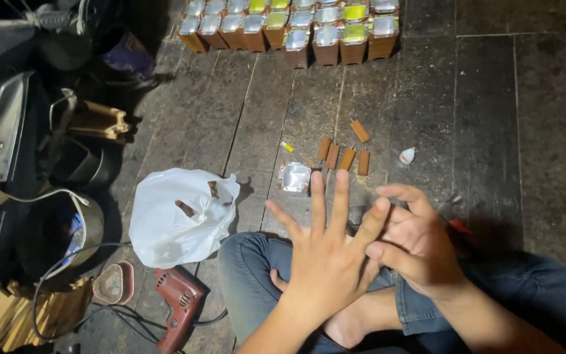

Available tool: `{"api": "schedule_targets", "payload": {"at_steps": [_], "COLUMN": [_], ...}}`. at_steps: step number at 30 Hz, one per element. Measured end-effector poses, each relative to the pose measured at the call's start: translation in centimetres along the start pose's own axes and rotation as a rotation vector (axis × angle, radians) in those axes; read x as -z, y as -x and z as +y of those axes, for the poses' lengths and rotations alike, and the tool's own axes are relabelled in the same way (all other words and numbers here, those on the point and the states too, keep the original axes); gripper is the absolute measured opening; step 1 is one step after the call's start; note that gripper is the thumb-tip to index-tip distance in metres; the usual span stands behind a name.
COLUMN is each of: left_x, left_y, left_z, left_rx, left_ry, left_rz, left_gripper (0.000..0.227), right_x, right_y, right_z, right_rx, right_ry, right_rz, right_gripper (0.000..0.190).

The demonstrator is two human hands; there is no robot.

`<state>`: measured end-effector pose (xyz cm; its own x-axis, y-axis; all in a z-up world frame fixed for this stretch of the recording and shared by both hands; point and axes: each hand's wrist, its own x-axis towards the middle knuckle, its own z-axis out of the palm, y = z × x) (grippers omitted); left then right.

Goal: The person assembles small wooden boxes by applying glue to wooden strips and attaching them to the frame of the boxes.

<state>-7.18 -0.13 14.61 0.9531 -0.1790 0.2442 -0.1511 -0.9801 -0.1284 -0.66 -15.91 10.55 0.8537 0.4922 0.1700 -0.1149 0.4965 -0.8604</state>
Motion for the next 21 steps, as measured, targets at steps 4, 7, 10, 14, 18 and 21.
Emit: {"api": "schedule_targets", "payload": {"at_steps": [4, 7, 10, 14, 18, 21], "left_x": [0.3, 0.2, 1.0, 1.9, 2.6, 1.8], "left_y": [-0.4, -0.4, -0.2, 0.1, -0.3, -0.3], "left_z": [0.7, 0.7, 0.3, -0.5, -1.2, -1.6], "left_rx": [0.028, 0.035, 0.034, -0.067, -0.23, -0.268], "left_ry": [0.002, -0.01, -0.022, -0.018, 0.054, -0.099], "left_rz": [0.04, 0.013, 0.103, 0.2, 0.292, 0.248], "left_gripper": [0.078, 0.097, 0.066, 0.055, 0.038, 0.052], "right_x": [-0.7, -0.4, 1.1, 1.5, 1.7, -0.3], "right_y": [-0.2, -0.3, 0.5, 0.8, 0.7, 0.5], "right_z": [-1.8, -3.2, -2.5, -2.8, -2.5, -3.7], "right_rx": [0.072, 0.391, 0.636, 0.658, 0.743, 0.657], "right_ry": [0.105, 1.062, 1.133, 1.418, 1.313, 1.194], "right_rz": [0.044, 0.126, -0.118, -0.145, -0.268, -0.276], "right_gripper": [0.066, 0.021, 0.028, 0.021, 0.032, 0.02]}}
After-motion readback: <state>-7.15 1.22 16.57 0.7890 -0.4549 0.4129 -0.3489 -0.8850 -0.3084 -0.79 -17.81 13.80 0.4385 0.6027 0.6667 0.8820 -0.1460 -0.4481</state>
